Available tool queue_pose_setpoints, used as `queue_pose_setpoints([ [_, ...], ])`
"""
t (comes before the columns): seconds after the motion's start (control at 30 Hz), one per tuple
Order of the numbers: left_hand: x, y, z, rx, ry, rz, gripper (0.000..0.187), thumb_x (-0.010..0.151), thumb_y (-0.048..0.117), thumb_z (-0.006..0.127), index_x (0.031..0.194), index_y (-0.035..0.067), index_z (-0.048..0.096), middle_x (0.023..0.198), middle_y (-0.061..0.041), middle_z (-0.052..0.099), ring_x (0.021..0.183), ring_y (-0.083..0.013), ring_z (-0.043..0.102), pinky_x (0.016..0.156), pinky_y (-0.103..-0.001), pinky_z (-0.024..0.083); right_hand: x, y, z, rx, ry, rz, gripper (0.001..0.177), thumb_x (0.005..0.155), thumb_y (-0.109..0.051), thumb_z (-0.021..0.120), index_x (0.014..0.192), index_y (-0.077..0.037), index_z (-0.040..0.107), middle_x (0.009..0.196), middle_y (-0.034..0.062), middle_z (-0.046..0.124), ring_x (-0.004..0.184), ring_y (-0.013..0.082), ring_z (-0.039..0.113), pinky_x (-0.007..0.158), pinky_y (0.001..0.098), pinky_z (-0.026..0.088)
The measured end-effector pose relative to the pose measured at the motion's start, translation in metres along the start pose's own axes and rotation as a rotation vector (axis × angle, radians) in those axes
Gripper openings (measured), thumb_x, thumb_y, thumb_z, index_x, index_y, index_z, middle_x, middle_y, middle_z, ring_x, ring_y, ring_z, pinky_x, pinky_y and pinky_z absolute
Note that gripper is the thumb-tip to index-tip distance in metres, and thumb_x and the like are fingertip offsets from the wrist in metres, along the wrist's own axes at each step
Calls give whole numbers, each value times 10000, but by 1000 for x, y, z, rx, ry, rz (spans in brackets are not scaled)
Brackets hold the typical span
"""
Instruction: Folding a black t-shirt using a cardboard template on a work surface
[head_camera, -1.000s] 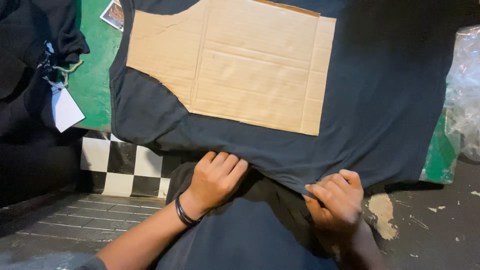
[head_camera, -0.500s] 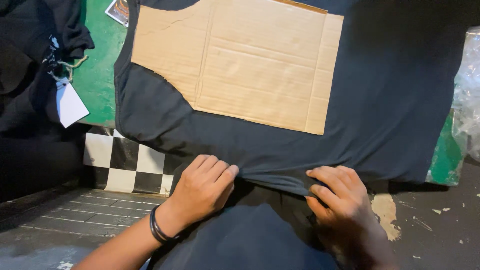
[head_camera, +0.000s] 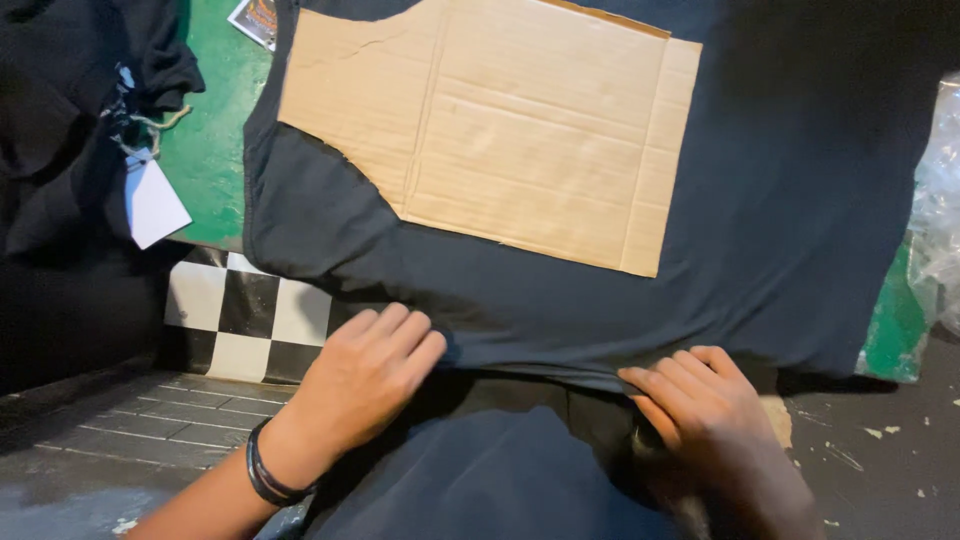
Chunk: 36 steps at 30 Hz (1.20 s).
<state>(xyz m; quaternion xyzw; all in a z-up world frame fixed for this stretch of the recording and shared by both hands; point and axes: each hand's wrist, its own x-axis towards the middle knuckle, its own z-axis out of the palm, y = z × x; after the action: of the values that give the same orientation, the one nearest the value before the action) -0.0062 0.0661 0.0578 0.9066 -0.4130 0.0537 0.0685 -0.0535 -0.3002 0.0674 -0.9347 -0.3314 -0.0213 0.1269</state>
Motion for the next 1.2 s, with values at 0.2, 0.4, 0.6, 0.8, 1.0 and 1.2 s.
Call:
queue_pose_setpoints([
  [0.2, -16, -9, 0, -107, -248, -179, 270, 738, 57, 639, 958, 168, 528, 851, -54, 573, 724, -289, 588, 670, -420, 482, -14, 12, 14, 1, -125, 70, 127, 882, -234, 712, 1002, -200, 690, 818, -33, 658, 748, 194, 601, 747, 346, 431],
  [0.4, -23, -22, -12, -434, -675, -245, 140, 950, 163, 545, 1084, 128, 525, 921, -148, 698, 764, -509, 658, 613, -624, 469, -25, 18, 24, -29, -256, 202, 174, 845, -295, 690, 1016, -261, 686, 828, -76, 674, 801, 167, 633, 812, 338, 455],
  [0.6, -40, -33, 0, -422, -623, -60, 337, 788, 255, 781, 1083, 138, 668, 1058, -90, 666, 972, -362, 648, 712, -531, 564, -35, 29, 32, -140, -378, 167, 206, 840, -393, 688, 1022, -305, 651, 856, -41, 648, 848, 217, 621, 806, 381, 461],
  [0.8, -31, -38, -35, -531, -682, -128, 268, 768, 100, 634, 1023, 156, 571, 973, -106, 683, 856, -448, 649, 653, -574, 459, -14, 7, 7, -76, -177, 130, 99, 813, -240, 668, 870, -172, 624, 1129, -4, 666, 988, 256, 608, 880, 402, 471],
  [1.0, -33, -36, -19, -420, -871, -191, 298, 798, 102, 580, 1065, 233, 585, 850, -135, 708, 836, -454, 656, 651, -575, 463, -25, 13, 12, 2, -343, 290, 197, 835, -266, 707, 1023, -237, 652, 939, -18, 699, 862, 238, 644, 816, 363, 464],
  [1.2, -33, -41, -12, -364, -910, -198, 252, 793, 177, 623, 1035, 246, 612, 822, -114, 708, 807, -455, 646, 631, -564, 454, -20, 8, 2, -39, -627, 486, 106, 940, -393, 607, 1028, -340, 633, 963, -110, 651, 851, 184, 588, 796, 343, 483],
])
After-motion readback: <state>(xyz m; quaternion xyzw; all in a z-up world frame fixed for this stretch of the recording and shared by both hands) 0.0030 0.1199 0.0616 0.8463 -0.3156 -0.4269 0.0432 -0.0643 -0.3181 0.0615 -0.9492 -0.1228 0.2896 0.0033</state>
